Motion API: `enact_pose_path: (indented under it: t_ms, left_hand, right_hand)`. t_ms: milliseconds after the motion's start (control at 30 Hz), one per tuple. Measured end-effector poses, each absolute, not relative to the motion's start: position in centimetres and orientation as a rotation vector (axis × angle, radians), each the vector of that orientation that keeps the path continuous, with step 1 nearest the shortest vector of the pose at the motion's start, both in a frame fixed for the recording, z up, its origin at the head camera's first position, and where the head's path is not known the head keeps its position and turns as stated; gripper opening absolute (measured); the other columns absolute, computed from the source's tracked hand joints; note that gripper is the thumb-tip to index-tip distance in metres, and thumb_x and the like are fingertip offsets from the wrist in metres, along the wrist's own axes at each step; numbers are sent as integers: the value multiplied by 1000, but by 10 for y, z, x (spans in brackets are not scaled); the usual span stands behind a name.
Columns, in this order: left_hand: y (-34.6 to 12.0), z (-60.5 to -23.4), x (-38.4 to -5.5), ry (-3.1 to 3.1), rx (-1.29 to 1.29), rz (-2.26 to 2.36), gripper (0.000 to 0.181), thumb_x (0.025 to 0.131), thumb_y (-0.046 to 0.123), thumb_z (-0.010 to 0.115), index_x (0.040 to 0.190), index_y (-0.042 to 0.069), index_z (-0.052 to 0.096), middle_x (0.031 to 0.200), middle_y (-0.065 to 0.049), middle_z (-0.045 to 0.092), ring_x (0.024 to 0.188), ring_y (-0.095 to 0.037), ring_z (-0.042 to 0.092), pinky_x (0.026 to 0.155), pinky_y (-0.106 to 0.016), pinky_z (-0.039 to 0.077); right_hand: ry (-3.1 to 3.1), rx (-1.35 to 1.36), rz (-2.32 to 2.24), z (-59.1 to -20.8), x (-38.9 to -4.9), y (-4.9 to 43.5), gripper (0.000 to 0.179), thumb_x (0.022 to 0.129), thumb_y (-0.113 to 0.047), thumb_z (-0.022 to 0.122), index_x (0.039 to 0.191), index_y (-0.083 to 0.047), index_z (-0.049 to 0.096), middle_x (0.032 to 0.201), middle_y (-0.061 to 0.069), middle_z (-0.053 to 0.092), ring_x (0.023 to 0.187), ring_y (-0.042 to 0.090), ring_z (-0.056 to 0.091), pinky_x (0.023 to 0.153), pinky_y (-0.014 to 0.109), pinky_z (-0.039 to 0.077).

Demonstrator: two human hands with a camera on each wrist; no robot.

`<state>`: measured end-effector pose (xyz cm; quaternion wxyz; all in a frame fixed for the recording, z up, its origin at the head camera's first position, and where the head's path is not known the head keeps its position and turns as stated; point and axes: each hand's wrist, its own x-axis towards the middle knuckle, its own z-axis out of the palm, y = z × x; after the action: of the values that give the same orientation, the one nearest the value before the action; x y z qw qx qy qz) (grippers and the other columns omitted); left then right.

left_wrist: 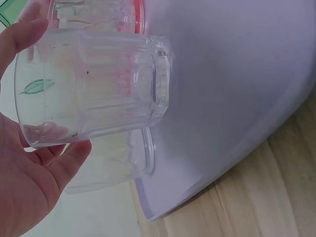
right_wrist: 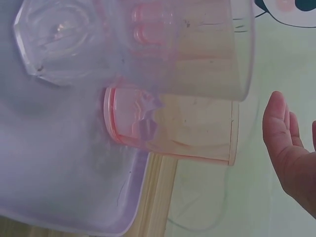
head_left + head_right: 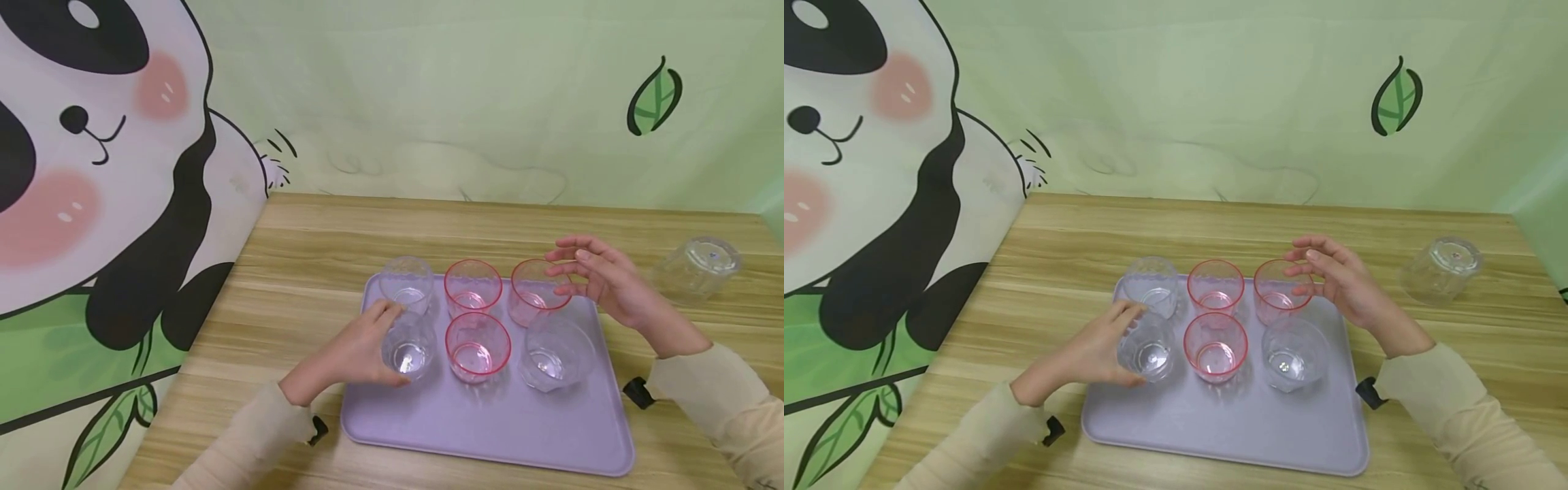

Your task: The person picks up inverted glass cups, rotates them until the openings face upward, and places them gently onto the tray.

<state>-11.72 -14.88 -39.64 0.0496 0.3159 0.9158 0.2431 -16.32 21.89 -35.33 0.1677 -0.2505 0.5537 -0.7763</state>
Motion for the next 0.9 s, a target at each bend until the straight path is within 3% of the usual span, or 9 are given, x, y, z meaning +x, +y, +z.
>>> enact_pose_path:
  t_ms: [600,900]
  left_hand:
    - [-148,-397,-117,2758,842,714,107,50,49,78,132,-1,32,120,-8,43,102,-18,50,90,-32,44]
    - [-150,-395,-115,2719,804,758,106,51,49,79,134,5,30,120,-6,42,99,-16,51,85,-32,45]
  right_hand:
    - [1577,-652,-2234,-358,-164,226,34,94,-1,24,116,-8,49,110,5,58,96,18,59,75,32,51]
    - [1584,-636,-2229,-358,-164,226,34,94,-1,25,116,-7,50,110,5,58,95,17,59,74,31,52]
